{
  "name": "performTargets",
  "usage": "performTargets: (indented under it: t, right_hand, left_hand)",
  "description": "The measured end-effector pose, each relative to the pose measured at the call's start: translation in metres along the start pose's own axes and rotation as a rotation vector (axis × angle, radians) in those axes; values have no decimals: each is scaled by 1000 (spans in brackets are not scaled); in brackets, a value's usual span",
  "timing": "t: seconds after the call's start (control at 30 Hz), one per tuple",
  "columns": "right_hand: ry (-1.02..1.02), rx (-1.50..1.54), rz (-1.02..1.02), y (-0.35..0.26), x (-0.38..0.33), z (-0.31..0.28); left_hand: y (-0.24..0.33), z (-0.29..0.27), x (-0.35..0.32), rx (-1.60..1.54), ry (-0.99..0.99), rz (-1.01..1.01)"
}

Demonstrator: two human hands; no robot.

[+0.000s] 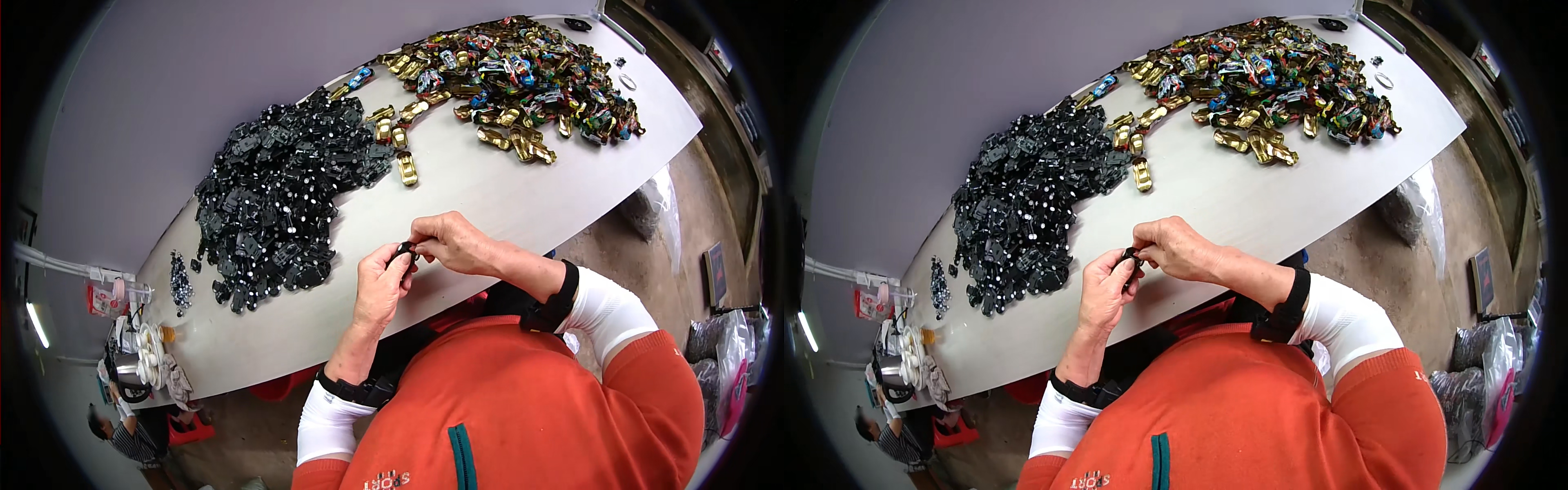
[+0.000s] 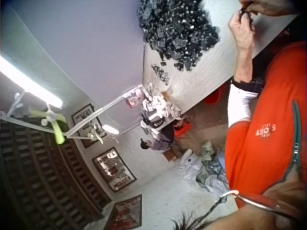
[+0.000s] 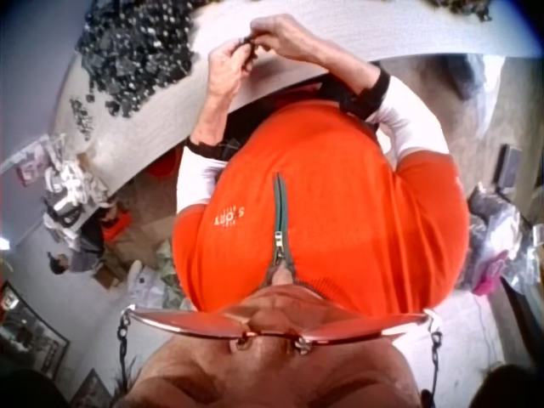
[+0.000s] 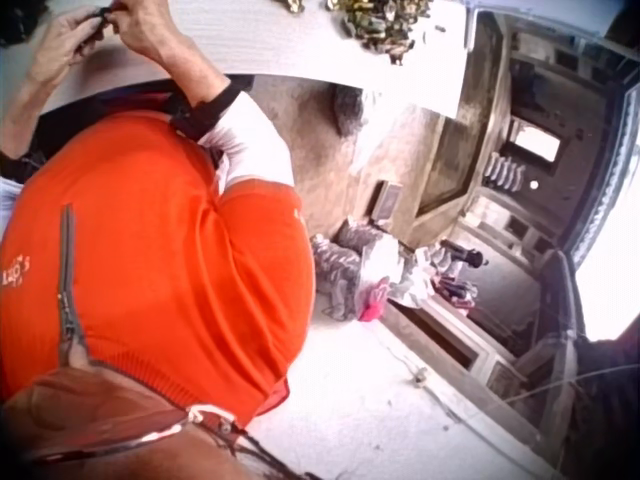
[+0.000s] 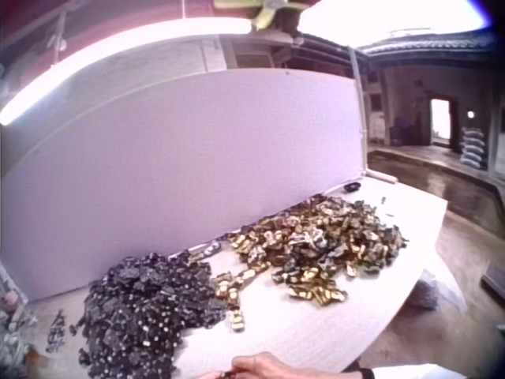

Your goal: The person assembles small keychains by hand at a workbench. They pick up a black plastic base and a small decorative charm, then press the two components together to form a complete unit. The person repeats this process with multiple items, handling them one at a time and placing the finished assemblies on the table.

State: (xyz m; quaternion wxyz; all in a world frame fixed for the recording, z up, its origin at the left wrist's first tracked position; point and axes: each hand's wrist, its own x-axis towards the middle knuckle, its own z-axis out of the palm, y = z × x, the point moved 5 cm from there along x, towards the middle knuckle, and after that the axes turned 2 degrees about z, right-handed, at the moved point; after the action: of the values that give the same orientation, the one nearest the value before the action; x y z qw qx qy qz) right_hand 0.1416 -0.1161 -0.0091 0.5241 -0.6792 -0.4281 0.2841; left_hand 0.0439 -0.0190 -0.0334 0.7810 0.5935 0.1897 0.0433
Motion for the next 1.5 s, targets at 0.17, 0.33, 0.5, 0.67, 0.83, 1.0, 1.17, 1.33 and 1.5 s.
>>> performTargets:
  t: [0.17, 0.33, 0.5, 0.67, 0.83, 1.0, 1.17, 1.33, 1.5]
  right_hand:
    - [-203, 543, 342, 10, -5, -5]
    - [-123, 248, 214, 6, -3, -2]
    - [-275, 386, 222, 7, -24, 2]
    - [-43, 438, 372, 25, -38, -38]
    - [143, 30, 340, 43, 4, -48]
    - [299, -459, 391, 47, 69, -80]
    - [262, -597, 393, 51, 104, -63]
    - [259, -831, 233, 35, 96, -55]
    - [293, -1225, 39, 28, 63, -71]
  left_hand:
    - [6, 2, 1, -133, -68, -39]
    - [2, 6, -5, -93, -48, -35]
    - [-2, 5, -26, 235, -113, 10]
    - [-60, 13, -86, 718, -477, -65]
    - [-234, -44, -25, 253, -90, -430]
    - [-166, -16, -25, 1095, -360, 151]
    - [-101, -19, -89, 1098, -687, -101]
    - [21, -21, -33, 1129, -308, 666]
    - [52, -27, 104, 1430, 301, 662]
